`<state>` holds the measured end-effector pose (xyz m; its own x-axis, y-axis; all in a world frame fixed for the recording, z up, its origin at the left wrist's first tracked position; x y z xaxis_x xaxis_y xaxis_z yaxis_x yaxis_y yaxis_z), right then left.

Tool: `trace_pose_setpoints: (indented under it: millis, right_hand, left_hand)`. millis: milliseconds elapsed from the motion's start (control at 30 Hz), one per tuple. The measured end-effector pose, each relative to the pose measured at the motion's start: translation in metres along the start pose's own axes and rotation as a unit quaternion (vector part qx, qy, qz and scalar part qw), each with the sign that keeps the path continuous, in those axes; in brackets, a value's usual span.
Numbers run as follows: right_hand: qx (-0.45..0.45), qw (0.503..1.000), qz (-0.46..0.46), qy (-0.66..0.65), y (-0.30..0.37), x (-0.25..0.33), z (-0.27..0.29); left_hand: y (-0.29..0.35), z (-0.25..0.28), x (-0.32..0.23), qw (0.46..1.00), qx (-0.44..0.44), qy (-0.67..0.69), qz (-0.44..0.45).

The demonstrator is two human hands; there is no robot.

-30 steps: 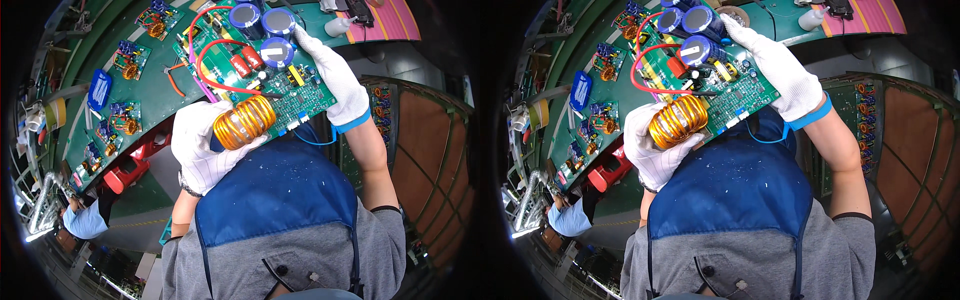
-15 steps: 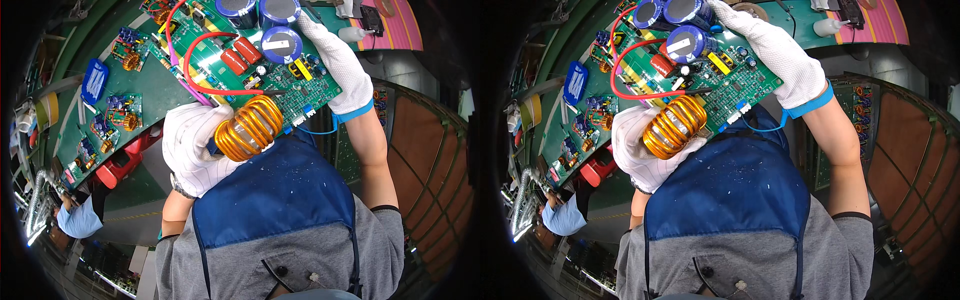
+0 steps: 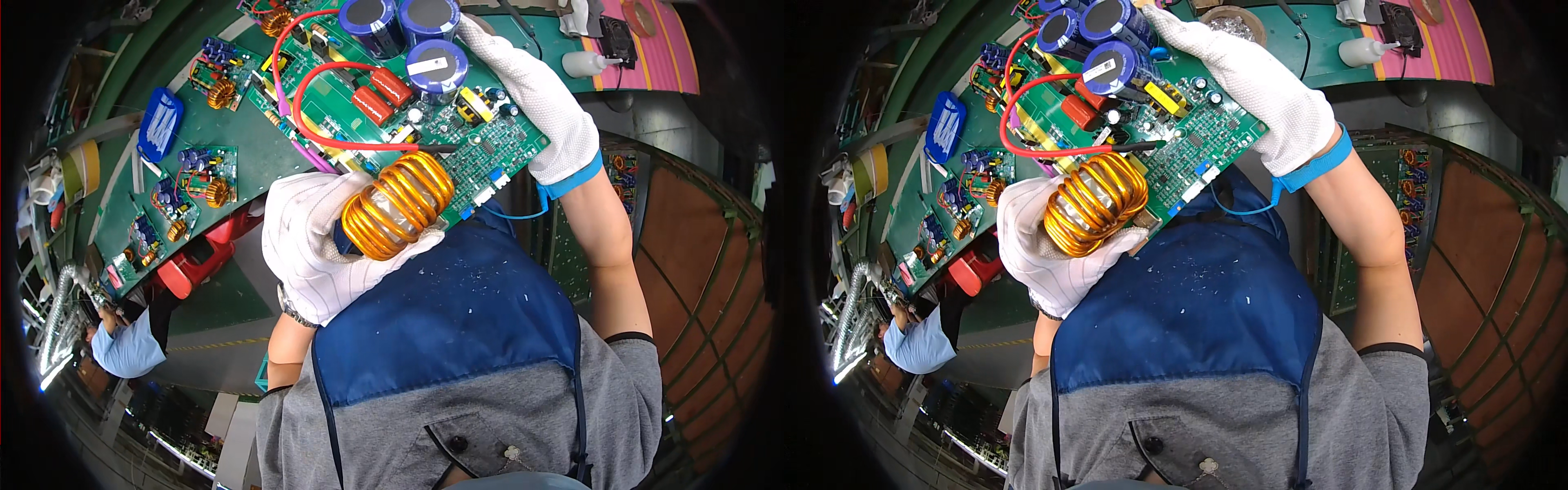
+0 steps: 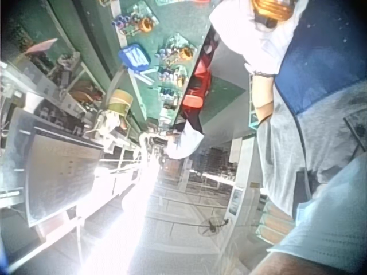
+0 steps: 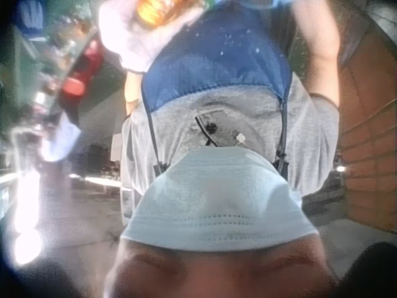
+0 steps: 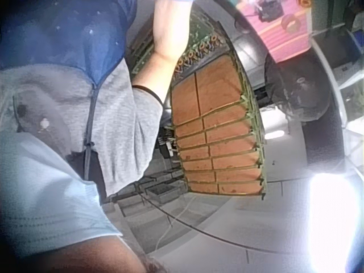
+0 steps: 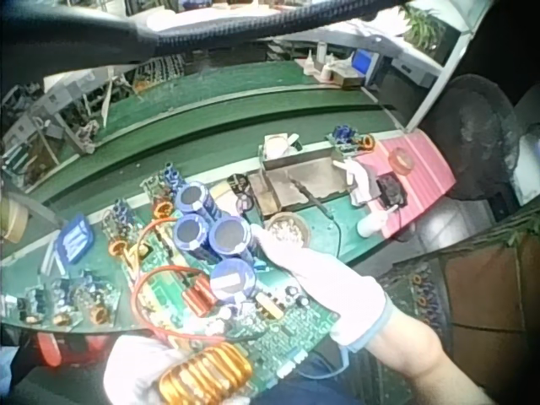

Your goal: The person trims component leads and solder points on a printed circuit board using diagonal cutters and a soldering iron.

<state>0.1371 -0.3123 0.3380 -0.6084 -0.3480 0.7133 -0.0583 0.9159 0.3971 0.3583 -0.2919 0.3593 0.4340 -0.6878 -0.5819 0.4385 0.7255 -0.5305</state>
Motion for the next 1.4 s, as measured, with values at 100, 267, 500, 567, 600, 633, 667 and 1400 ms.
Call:
trace_pose_setpoints:
  millis: [100, 267, 500, 567, 600, 633, 667, 1400]
  right_hand:
    - [-0.026, 0.994, -0.049, -0.089, -0.012, -0.017, 0.019]
    - [-0.061, 0.991, -0.054, -0.106, -0.008, -0.020, 0.008]
    - [-0.061, 0.995, -0.044, -0.071, 0.004, -0.039, 0.014]
    - [-0.050, 0.998, -0.033, -0.030, 0.003, -0.049, 0.023]
    - [-0.051, 0.998, -0.031, -0.030, 0.006, -0.055, 0.033]
    - [-0.025, 0.933, 0.216, 0.285, 0.012, -0.051, 0.038]
    - [0.005, 0.714, 0.429, 0.553, 0.019, -0.050, 0.033]
    - [-0.048, 0.754, 0.223, 0.617, -0.134, -0.188, -0.017]
  left_hand:
    - [-0.001, -0.010, 0.006, 0.999, 0.005, 0.005, 0.036]
    - [-0.001, 0.001, 0.017, 0.988, 0.050, 0.033, 0.140]
    - [-0.029, -0.021, -0.002, 0.924, 0.005, 0.179, 0.338]
    - [-0.025, -0.039, 0.016, 0.946, 0.016, 0.165, 0.278]
    - [-0.032, -0.042, 0.013, 0.905, 0.023, 0.201, 0.374]
    - [-0.034, -0.042, 0.013, 0.904, 0.031, 0.201, 0.377]
    - [-0.036, -0.043, 0.014, 0.902, 0.039, 0.202, 0.380]
    - [0.080, 0.043, 0.147, 0.516, -0.356, 0.532, 0.570]
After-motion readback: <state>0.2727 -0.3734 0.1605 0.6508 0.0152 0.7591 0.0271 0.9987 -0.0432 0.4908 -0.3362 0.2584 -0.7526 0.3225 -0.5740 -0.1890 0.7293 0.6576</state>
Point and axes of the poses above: each hand's wrist, its own y-axis away from the middle knuckle, its own z-axis out of the back of the hand, x = y × z, the point moved 2 cm from there along -y, towards the middle knuckle, and after that the axes turned 8 degrees about -x, right-handed, at the moved point
